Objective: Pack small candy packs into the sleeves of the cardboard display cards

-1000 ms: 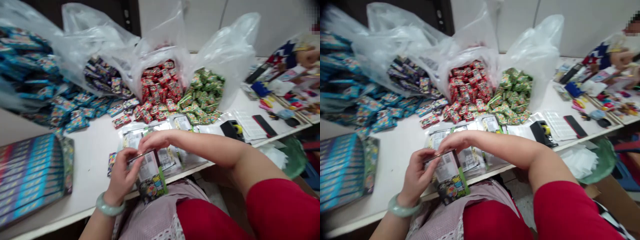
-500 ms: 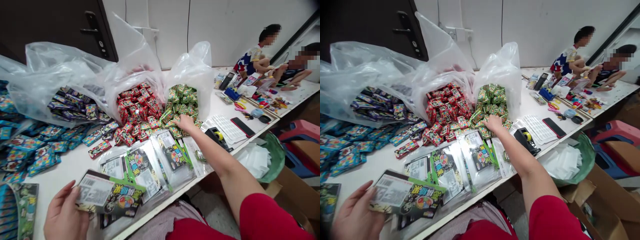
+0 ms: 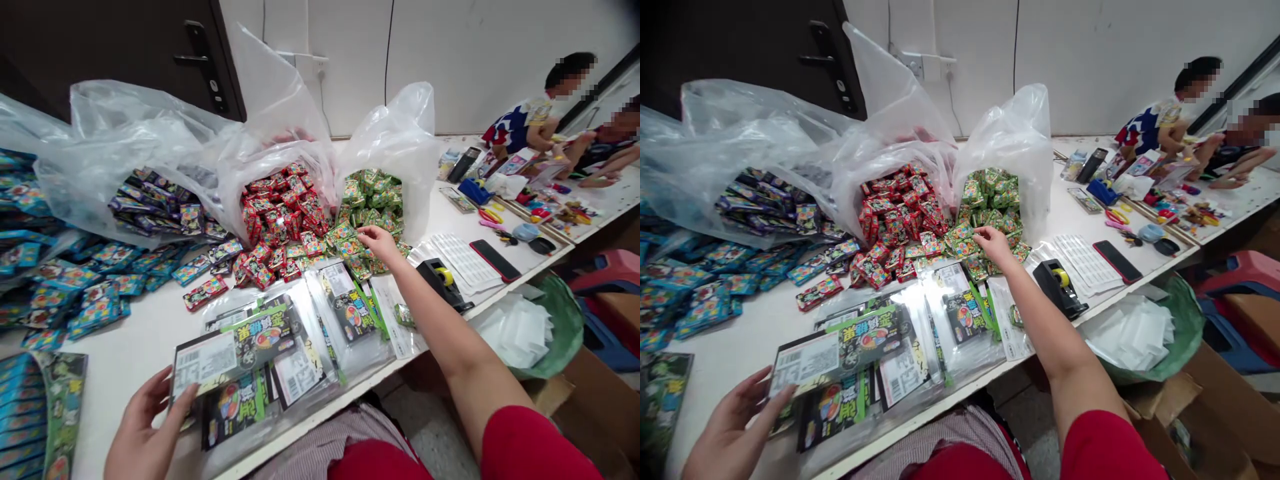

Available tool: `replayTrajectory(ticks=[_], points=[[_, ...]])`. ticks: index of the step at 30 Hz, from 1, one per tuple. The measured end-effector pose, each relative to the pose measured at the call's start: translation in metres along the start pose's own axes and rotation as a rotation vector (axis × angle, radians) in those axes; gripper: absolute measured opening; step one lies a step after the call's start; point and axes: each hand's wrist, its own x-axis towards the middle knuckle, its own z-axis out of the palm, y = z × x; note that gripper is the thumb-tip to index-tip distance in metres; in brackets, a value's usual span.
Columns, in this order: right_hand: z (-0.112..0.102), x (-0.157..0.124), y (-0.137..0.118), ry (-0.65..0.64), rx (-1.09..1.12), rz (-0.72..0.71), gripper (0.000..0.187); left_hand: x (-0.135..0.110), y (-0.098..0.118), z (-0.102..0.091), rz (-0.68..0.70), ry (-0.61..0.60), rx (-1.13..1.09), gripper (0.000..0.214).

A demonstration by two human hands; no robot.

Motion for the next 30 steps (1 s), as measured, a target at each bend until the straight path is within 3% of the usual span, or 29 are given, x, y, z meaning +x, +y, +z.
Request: replayTrajectory(ticks=[3,7,11,14,17,20,21,24,26,30], points=[[0.009,-0.027,-0.014,-0.143,0.149,0.029,0.024,0.002,0.002,-0.009,0.066,-0.081,0.232,0.082],[0.036,-0.063,-0.024,-0.348,0.299,0.139,0.017,0.004,0.023,-0.012,0.461,-0.029,0.434,0.076],[0.057,-0.088,-0.024,-0.441,0.342,0.226,0.016,0.009,0.042,0.007,0.781,-0.267,0.495,0.075],[0.061,-0.102,-0.02,-0.45,0.299,0.235,0.016,0.015,0.049,0.024,0.793,-0.408,0.627,0.085],[0.056,-0.117,-0.017,-0.462,0.205,0.206,0.019,0.022,0.051,0.034,0.775,-0.472,0.662,0.084],[0.045,-0.125,-0.021,-0.492,0.011,0.0,0.021,0.026,0.053,0.036,0.806,-0.485,0.632,0.082],[0.042,-0.124,-0.023,-0.524,-0.097,-0.14,0.03,0.027,0.055,0.035,0.82,-0.478,0.613,0.084],[0.039,-0.11,-0.032,-0.69,-0.466,-0.526,0.084,0.027,0.063,0.029,0.848,-0.437,0.546,0.089],[0.044,-0.098,-0.036,-0.805,-0.614,-0.597,0.105,0.025,0.069,0.023,0.855,-0.424,0.508,0.088],[0.054,-0.088,-0.043,-0.891,-0.595,-0.664,0.093,0.02,0.072,0.008,0.854,-0.419,0.466,0.081]])
